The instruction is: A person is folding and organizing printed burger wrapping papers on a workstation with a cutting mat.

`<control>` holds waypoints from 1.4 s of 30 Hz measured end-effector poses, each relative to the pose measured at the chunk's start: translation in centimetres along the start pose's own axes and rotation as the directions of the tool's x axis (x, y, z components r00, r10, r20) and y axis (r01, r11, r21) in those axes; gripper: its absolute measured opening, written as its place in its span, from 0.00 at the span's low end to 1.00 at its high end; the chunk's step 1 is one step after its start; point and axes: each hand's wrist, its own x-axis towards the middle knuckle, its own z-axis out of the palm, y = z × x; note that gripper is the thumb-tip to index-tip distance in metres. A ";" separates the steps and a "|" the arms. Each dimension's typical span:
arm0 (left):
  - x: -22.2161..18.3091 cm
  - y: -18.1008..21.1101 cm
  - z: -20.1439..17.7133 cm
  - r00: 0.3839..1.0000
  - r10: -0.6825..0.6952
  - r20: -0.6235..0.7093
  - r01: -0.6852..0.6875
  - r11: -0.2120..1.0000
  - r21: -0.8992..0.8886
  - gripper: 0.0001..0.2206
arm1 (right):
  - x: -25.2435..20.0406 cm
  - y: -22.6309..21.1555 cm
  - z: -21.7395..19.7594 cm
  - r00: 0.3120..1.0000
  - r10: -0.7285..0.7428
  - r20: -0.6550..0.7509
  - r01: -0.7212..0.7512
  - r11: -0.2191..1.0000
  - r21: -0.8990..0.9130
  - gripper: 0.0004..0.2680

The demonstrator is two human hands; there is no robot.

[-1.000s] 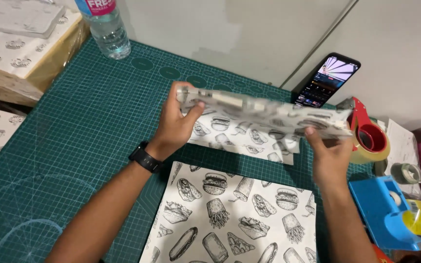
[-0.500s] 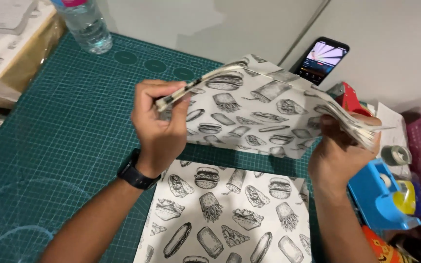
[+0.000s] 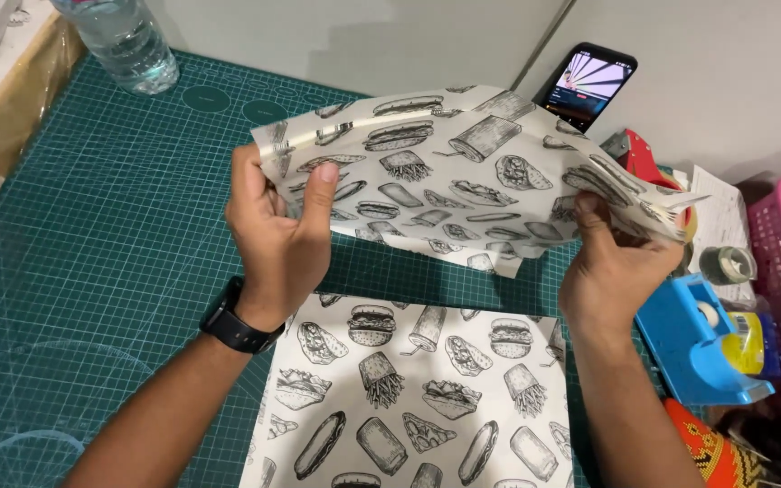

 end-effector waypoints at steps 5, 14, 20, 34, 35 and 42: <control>0.8 -0.4 -0.8 0.997 0.072 0.022 -0.071 0.997 -0.036 0.12 | -0.3 -0.8 -0.6 0.996 -0.048 0.071 0.049 0.999 -0.011 0.17; 0.0 -3.0 0.7 0.991 -0.034 0.130 0.039 0.998 -0.039 0.13 | -0.4 2.5 -1.0 0.971 0.038 0.238 0.020 0.971 -0.239 0.15; -1.0 -2.2 1.2 0.981 0.151 -0.121 -0.134 0.982 0.136 0.12 | 0.0 -1.5 0.1 0.977 -0.182 0.116 0.204 0.953 -0.223 0.15; -0.4 0.2 0.3 0.989 -0.122 0.079 0.115 0.989 0.089 0.19 | -2.6 1.7 -1.0 0.988 0.014 0.151 0.028 0.962 -0.273 0.18; -0.2 -0.1 0.3 0.990 -0.121 0.079 0.114 0.990 0.088 0.19 | -2.2 1.8 -0.8 0.988 0.012 0.151 0.030 0.961 -0.273 0.18; -0.2 -0.9 0.1 0.990 -0.141 -0.001 0.141 0.987 0.073 0.13 | -1.0 1.7 -0.3 0.957 0.165 0.237 -0.102 0.961 -0.258 0.18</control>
